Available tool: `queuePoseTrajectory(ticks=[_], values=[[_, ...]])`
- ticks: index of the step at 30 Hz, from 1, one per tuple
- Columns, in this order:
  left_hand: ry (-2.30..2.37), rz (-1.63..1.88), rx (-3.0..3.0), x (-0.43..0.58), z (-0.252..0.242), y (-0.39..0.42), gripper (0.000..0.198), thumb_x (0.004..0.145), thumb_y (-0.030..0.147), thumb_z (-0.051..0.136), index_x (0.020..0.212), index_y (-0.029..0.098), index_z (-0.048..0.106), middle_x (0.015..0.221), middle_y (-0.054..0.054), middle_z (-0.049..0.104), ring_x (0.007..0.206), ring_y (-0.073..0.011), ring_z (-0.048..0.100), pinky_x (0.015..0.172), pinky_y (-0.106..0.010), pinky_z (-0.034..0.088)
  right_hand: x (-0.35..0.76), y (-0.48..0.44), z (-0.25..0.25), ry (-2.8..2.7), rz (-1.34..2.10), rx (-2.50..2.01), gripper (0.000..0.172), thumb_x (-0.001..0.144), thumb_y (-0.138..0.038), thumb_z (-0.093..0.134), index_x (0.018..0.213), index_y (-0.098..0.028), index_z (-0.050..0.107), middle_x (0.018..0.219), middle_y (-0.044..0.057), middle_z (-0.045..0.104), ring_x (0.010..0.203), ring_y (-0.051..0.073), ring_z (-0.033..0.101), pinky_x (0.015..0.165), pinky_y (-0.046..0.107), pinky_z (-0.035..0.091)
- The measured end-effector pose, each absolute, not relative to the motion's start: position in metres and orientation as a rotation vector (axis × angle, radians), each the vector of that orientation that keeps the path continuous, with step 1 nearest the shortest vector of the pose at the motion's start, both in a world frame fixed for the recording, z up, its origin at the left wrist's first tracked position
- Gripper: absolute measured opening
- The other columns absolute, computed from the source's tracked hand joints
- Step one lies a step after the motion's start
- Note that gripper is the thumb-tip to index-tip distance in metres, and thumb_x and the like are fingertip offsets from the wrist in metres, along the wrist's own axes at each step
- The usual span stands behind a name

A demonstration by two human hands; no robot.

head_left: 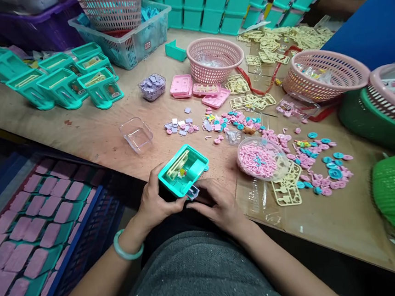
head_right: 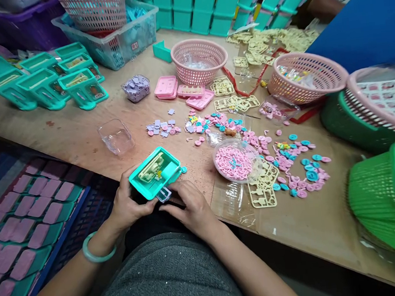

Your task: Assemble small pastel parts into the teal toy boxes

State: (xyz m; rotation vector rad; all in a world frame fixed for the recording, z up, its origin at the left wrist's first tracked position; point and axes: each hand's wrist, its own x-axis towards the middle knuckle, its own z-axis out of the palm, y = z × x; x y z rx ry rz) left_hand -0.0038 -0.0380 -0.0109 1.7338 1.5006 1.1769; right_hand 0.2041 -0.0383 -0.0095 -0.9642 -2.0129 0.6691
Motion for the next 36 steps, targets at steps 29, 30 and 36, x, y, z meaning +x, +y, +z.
queuePoseTrajectory(ticks=[29,30,36], values=[[1.403,1.349,1.916,0.014,-0.015,-0.04,0.104,0.067,0.038,0.084,0.149,0.017,0.024,0.135,-0.021,0.053,0.123,-0.0337,0.06,0.1,-0.048,0.055,0.228,0.005,0.029,-2.449,0.44,-0.816,0.059,0.095,-0.023,0.064,0.15,-0.029,0.042,0.146,0.013,0.052,0.125,0.03,0.053,0.098,0.052,0.049],[1.408,1.364,1.918,0.015,-0.016,-0.04,0.103,0.068,0.039,0.084,0.149,0.017,0.024,0.135,-0.021,0.054,0.122,-0.0333,0.06,0.099,-0.048,0.056,0.228,0.005,0.03,-2.447,0.436,-0.818,0.059,0.095,-0.023,0.064,0.15,-0.029,0.042,0.146,0.013,0.053,0.124,0.03,0.053,0.097,0.051,0.049],[1.385,1.35,1.958,0.015,-0.018,-0.038,0.109,0.065,0.041,0.086,0.15,0.017,0.022,0.132,-0.019,0.055,0.12,-0.0324,0.061,0.096,-0.045,0.058,0.228,0.013,0.036,-2.511,0.521,-0.744,0.06,0.093,-0.026,0.068,0.148,-0.028,0.045,0.146,0.014,0.053,0.124,0.028,0.054,0.097,0.049,0.05]])
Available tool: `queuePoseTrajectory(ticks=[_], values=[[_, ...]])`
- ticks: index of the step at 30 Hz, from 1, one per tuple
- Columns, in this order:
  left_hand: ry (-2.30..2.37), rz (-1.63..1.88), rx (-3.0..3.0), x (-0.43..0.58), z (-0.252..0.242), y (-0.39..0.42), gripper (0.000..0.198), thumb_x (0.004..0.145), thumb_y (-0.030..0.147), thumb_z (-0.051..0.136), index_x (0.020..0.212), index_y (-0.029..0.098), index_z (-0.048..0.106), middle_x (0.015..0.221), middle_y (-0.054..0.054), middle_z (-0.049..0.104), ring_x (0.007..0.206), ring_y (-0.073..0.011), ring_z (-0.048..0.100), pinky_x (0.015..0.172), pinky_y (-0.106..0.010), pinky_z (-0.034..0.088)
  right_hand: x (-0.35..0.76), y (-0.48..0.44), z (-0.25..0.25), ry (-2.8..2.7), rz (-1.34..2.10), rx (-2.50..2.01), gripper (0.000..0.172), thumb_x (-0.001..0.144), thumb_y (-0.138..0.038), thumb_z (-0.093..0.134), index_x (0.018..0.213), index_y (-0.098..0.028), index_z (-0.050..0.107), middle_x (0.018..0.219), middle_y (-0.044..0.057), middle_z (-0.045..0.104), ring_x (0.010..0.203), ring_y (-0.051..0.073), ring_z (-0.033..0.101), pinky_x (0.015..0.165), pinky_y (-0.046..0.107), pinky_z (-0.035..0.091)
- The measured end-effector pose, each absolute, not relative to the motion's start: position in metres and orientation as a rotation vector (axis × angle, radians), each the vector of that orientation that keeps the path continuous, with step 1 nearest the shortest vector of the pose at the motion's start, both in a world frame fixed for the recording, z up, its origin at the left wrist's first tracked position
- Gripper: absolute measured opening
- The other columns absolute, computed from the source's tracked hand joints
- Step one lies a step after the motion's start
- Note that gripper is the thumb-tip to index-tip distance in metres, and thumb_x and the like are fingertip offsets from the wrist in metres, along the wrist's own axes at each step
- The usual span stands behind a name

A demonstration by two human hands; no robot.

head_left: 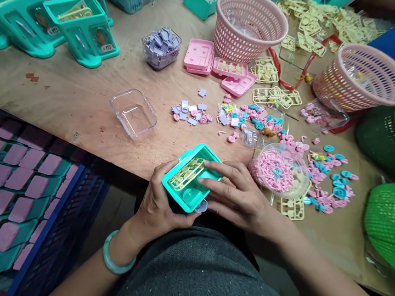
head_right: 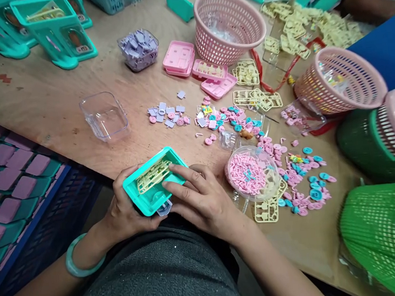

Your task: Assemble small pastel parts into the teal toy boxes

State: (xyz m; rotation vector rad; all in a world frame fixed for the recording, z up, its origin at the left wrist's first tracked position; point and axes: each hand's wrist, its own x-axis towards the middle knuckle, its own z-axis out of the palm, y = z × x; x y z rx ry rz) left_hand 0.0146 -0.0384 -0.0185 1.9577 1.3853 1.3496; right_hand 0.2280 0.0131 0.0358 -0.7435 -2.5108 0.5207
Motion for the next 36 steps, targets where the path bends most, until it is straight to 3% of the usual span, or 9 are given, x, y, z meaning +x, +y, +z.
queuePoseTrajectory(ticks=[9,23,36], values=[[1.363,1.189,2.013,0.002,-0.019,-0.039,0.114,0.07,0.049,0.083,0.154,0.018,0.012,0.141,-0.025,0.048,0.127,-0.0366,0.058,0.101,-0.051,0.055,0.224,0.006,0.03,-2.428,0.46,-0.805,0.062,0.093,-0.03,0.068,0.149,-0.027,0.044,0.143,0.014,0.055,0.122,0.028,0.054,0.096,0.048,0.05],[1.433,1.154,2.031,0.0,-0.02,-0.042,0.119,0.068,0.037,0.083,0.157,0.015,0.007,0.144,-0.026,0.051,0.13,-0.0375,0.057,0.103,-0.051,0.054,0.218,-0.004,0.021,-2.376,0.424,-0.88,0.06,0.093,-0.028,0.067,0.148,-0.029,0.044,0.142,0.012,0.055,0.123,0.029,0.054,0.099,0.05,0.048],[1.586,1.206,2.01,0.009,-0.018,-0.043,0.11,0.061,0.037,0.085,0.151,0.018,0.024,0.137,-0.02,0.058,0.12,-0.0359,0.064,0.099,-0.046,0.057,0.224,0.002,0.019,-2.359,0.416,-0.848,0.062,0.094,-0.027,0.067,0.15,-0.036,0.042,0.142,0.008,0.06,0.108,0.025,0.06,0.086,0.045,0.05]])
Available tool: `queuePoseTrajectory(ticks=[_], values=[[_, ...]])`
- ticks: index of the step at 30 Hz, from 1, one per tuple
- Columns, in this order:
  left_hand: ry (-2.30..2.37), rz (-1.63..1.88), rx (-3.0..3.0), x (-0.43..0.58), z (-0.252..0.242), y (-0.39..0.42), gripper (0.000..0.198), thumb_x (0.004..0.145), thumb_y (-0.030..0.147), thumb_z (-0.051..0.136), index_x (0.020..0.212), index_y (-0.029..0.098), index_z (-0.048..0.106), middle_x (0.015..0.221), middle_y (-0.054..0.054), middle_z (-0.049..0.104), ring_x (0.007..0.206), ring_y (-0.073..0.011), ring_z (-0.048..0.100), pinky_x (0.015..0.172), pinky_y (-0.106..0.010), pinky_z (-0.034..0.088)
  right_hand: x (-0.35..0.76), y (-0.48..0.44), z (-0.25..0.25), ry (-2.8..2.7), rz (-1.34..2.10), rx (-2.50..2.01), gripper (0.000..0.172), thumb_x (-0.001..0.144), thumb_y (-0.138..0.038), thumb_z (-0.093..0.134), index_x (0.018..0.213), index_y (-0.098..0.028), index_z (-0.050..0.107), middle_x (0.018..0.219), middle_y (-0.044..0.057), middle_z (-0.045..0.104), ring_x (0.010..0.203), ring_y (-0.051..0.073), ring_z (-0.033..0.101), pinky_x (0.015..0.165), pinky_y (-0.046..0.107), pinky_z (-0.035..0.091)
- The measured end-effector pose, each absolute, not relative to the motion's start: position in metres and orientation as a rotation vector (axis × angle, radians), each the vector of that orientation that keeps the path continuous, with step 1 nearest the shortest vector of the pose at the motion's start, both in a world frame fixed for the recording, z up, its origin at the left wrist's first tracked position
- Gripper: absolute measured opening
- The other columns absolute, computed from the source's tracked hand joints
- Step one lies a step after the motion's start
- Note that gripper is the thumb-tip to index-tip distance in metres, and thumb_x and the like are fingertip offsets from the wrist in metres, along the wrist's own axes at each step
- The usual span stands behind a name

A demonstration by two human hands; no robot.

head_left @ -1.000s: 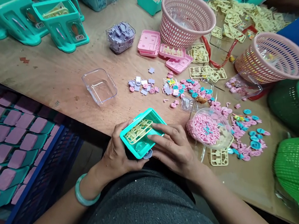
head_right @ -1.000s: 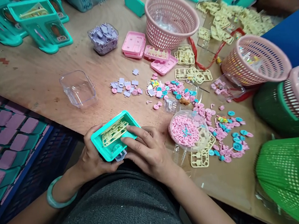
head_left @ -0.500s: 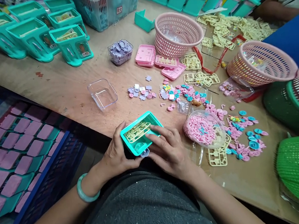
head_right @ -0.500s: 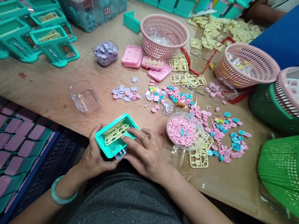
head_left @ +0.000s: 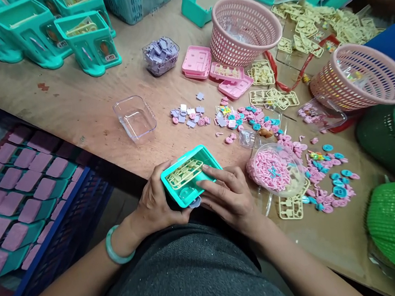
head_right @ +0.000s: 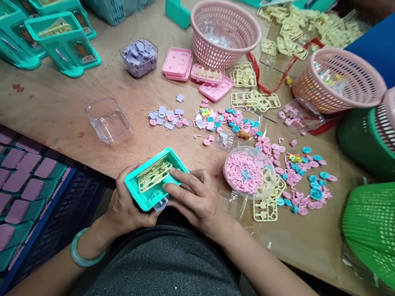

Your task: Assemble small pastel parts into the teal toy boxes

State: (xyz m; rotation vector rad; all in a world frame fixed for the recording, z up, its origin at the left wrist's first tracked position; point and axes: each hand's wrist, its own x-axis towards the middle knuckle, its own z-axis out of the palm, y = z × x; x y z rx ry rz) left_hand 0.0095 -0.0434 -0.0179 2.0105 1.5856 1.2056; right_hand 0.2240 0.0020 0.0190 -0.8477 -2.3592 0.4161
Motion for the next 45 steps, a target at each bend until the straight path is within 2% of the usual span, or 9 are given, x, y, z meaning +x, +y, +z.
queuePoseTrajectory(ticks=[5,10,18,25,27,29,31,33,45], values=[[1.457,1.168,1.775,-0.001,-0.018,-0.041,0.12,0.06,0.039,0.087,0.156,0.018,0.019,0.15,-0.022,0.047,0.133,-0.04,0.053,0.109,-0.053,0.049,0.221,0.0,0.03,-2.348,0.522,-0.879,0.068,0.093,-0.025,0.066,0.153,-0.036,0.036,0.146,0.009,0.054,0.122,0.028,0.056,0.095,0.049,0.051],[1.194,1.222,1.234,-0.016,0.004,-0.026,0.104,0.074,0.044,0.078,0.157,0.024,0.019,0.151,-0.018,0.048,0.136,-0.0359,0.052,0.107,-0.048,0.05,0.205,0.004,0.038,-2.035,0.758,-0.978,0.073,0.097,-0.025,0.054,0.16,-0.03,0.016,0.163,0.013,0.025,0.135,0.029,0.049,0.101,0.048,0.054],[1.178,1.226,1.046,-0.011,0.018,-0.026,0.078,0.078,0.042,0.075,0.144,0.025,0.037,0.142,-0.012,0.057,0.131,-0.0328,0.056,0.107,-0.046,0.049,0.164,0.009,0.022,-1.747,0.997,-1.143,0.079,0.089,-0.038,0.068,0.155,-0.027,0.027,0.149,0.014,0.049,0.133,0.029,0.053,0.106,0.049,0.05],[1.235,1.25,1.081,-0.017,0.006,-0.027,0.08,0.074,0.041,0.079,0.142,0.025,0.041,0.139,-0.011,0.058,0.129,-0.0334,0.056,0.105,-0.044,0.05,0.159,-0.003,0.021,-1.71,0.926,-1.177,0.089,0.083,-0.037,0.074,0.157,-0.028,0.026,0.153,0.013,0.046,0.14,0.028,0.045,0.115,0.049,0.041],[1.201,1.227,1.031,-0.02,0.007,-0.025,0.08,0.074,0.041,0.08,0.143,0.026,0.043,0.143,-0.011,0.057,0.133,-0.033,0.054,0.108,-0.043,0.048,0.171,-0.002,0.02,-1.686,0.947,-1.132,0.083,0.086,-0.037,0.071,0.156,-0.029,0.027,0.152,0.013,0.047,0.137,0.026,0.05,0.11,0.046,0.046],[1.187,1.218,0.971,-0.021,0.012,-0.024,0.077,0.074,0.042,0.081,0.141,0.026,0.046,0.143,-0.011,0.057,0.135,-0.0326,0.052,0.11,-0.043,0.047,0.19,0.001,0.016,-1.661,0.854,-1.137,0.058,0.093,-0.034,0.062,0.147,-0.027,0.042,0.14,0.013,0.058,0.123,0.024,0.06,0.1,0.041,0.053],[1.178,1.22,0.903,-0.021,0.017,-0.023,0.077,0.072,0.043,0.083,0.139,0.024,0.049,0.14,-0.011,0.059,0.134,-0.0324,0.052,0.11,-0.043,0.047,0.209,0.005,0.01,-1.716,0.65,-1.221,0.027,0.097,-0.028,0.054,0.121,-0.022,0.061,0.112,0.011,0.069,0.101,0.022,0.067,0.088,0.038,0.056],[1.162,1.221,0.841,-0.02,0.022,-0.022,0.079,0.069,0.043,0.085,0.137,0.024,0.05,0.138,-0.01,0.061,0.133,-0.0312,0.054,0.107,-0.04,0.049,0.222,0.007,0.002,-1.847,0.451,-1.344,0.013,0.096,-0.025,0.054,0.095,-0.019,0.065,0.088,0.008,0.067,0.082,0.021,0.065,0.077,0.035,0.054],[1.08,1.3,0.734,-0.007,0.025,-0.017,0.055,0.078,0.05,0.079,0.12,0.02,0.06,0.123,-0.009,0.071,0.112,-0.0233,0.067,0.092,-0.033,0.056,0.216,0.012,0.009,-2.041,0.305,-1.394,0.015,0.091,-0.016,0.053,0.078,-0.021,0.06,0.076,0.004,0.064,0.071,0.019,0.061,0.066,0.03,0.049]])
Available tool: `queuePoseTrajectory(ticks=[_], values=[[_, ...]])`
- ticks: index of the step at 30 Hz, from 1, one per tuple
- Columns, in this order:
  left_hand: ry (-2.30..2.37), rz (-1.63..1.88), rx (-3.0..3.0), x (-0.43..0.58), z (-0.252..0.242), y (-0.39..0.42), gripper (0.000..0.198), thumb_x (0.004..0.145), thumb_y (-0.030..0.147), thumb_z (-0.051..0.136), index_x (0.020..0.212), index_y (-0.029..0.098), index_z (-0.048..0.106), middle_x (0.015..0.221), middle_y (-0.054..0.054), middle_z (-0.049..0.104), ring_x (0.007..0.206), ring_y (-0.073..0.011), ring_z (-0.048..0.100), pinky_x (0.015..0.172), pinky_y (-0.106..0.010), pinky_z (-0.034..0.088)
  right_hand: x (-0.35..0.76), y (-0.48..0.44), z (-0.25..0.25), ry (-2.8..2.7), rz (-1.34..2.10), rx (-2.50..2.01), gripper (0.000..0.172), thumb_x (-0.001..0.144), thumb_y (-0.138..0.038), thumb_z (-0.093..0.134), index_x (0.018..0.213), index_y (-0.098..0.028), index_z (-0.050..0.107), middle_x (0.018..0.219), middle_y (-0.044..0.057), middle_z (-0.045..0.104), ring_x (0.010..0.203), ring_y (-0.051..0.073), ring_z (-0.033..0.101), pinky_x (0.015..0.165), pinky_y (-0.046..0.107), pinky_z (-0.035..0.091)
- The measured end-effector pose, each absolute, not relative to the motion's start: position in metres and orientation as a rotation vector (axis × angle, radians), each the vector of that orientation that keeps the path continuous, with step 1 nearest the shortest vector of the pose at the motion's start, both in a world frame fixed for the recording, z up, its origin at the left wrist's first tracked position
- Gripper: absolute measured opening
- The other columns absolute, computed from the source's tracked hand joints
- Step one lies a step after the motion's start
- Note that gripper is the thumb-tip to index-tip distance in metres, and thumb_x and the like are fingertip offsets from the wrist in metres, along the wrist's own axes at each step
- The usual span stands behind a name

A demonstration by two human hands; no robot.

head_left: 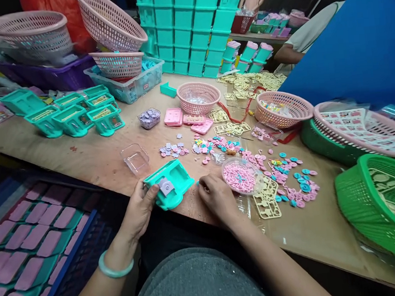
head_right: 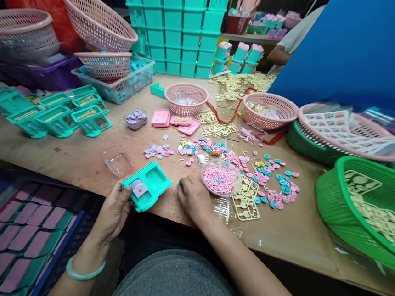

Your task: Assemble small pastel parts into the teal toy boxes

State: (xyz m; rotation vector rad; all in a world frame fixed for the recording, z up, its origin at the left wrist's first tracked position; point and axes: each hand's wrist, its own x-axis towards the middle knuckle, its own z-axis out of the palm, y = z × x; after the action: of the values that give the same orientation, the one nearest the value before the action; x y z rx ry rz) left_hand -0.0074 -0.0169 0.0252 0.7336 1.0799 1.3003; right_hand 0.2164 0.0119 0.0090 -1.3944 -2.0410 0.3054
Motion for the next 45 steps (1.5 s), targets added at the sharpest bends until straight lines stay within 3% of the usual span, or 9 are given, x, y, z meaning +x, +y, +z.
queuePoseTrajectory(ticks=[4,9,22,32,38,43,45], values=[[1.126,1.306,0.782,0.003,0.029,-0.02,0.054,0.074,0.043,0.084,0.117,0.018,0.063,0.117,-0.009,0.074,0.109,-0.024,0.069,0.091,-0.032,0.056,0.209,-0.008,0.041,-1.732,0.602,-1.207,0.007,0.093,-0.024,0.06,0.088,-0.022,0.064,0.082,0.003,0.067,0.075,0.017,0.063,0.068,0.03,0.052],[1.129,1.307,0.827,0.013,0.033,-0.022,0.053,0.072,0.041,0.086,0.113,0.017,0.064,0.111,-0.009,0.076,0.102,-0.0261,0.072,0.085,-0.034,0.059,0.191,-0.027,0.058,-1.686,0.761,-1.114,0.008,0.092,-0.022,0.062,0.085,-0.021,0.066,0.079,0.001,0.067,0.073,0.015,0.063,0.068,0.029,0.052],[1.151,1.27,0.91,0.019,0.033,-0.025,0.057,0.072,0.039,0.086,0.117,0.018,0.059,0.112,-0.009,0.075,0.098,-0.0233,0.073,0.081,-0.03,0.06,0.195,-0.031,0.057,-1.665,0.741,-1.182,0.008,0.092,-0.022,0.063,0.086,-0.02,0.067,0.078,0.0,0.068,0.07,0.014,0.065,0.065,0.026,0.052],[1.218,1.277,1.031,0.021,0.034,-0.027,0.063,0.071,0.04,0.086,0.122,0.019,0.056,0.111,-0.008,0.073,0.099,-0.023,0.072,0.082,-0.03,0.058,0.196,-0.037,0.065,-1.8,0.524,-1.145,0.008,0.092,-0.015,0.06,0.088,-0.019,0.066,0.078,0.002,0.068,0.072,0.015,0.065,0.068,0.026,0.051],[1.313,1.239,1.156,0.021,0.03,-0.028,0.066,0.07,0.041,0.086,0.124,0.02,0.055,0.109,-0.007,0.073,0.094,-0.0224,0.072,0.077,-0.03,0.059,0.2,-0.035,0.059,-1.754,0.821,-1.208,0.01,0.093,-0.017,0.059,0.086,-0.019,0.066,0.078,0.001,0.069,0.068,0.014,0.064,0.061,0.025,0.049],[1.326,1.257,1.161,0.022,0.029,-0.028,0.067,0.07,0.042,0.086,0.124,0.019,0.054,0.111,-0.008,0.073,0.096,-0.0232,0.072,0.079,-0.031,0.059,0.193,-0.039,0.047,-1.799,0.41,-1.136,0.008,0.092,-0.012,0.059,0.088,-0.018,0.062,0.078,0.003,0.065,0.073,0.016,0.062,0.069,0.029,0.049],[1.313,1.264,1.138,0.022,0.029,-0.027,0.065,0.07,0.042,0.085,0.123,0.019,0.055,0.11,-0.008,0.073,0.094,-0.0226,0.072,0.078,-0.031,0.059,0.189,-0.04,0.043,-1.764,0.407,-1.123,0.009,0.092,-0.011,0.059,0.089,-0.019,0.061,0.079,0.003,0.065,0.073,0.015,0.062,0.069,0.028,0.049]])
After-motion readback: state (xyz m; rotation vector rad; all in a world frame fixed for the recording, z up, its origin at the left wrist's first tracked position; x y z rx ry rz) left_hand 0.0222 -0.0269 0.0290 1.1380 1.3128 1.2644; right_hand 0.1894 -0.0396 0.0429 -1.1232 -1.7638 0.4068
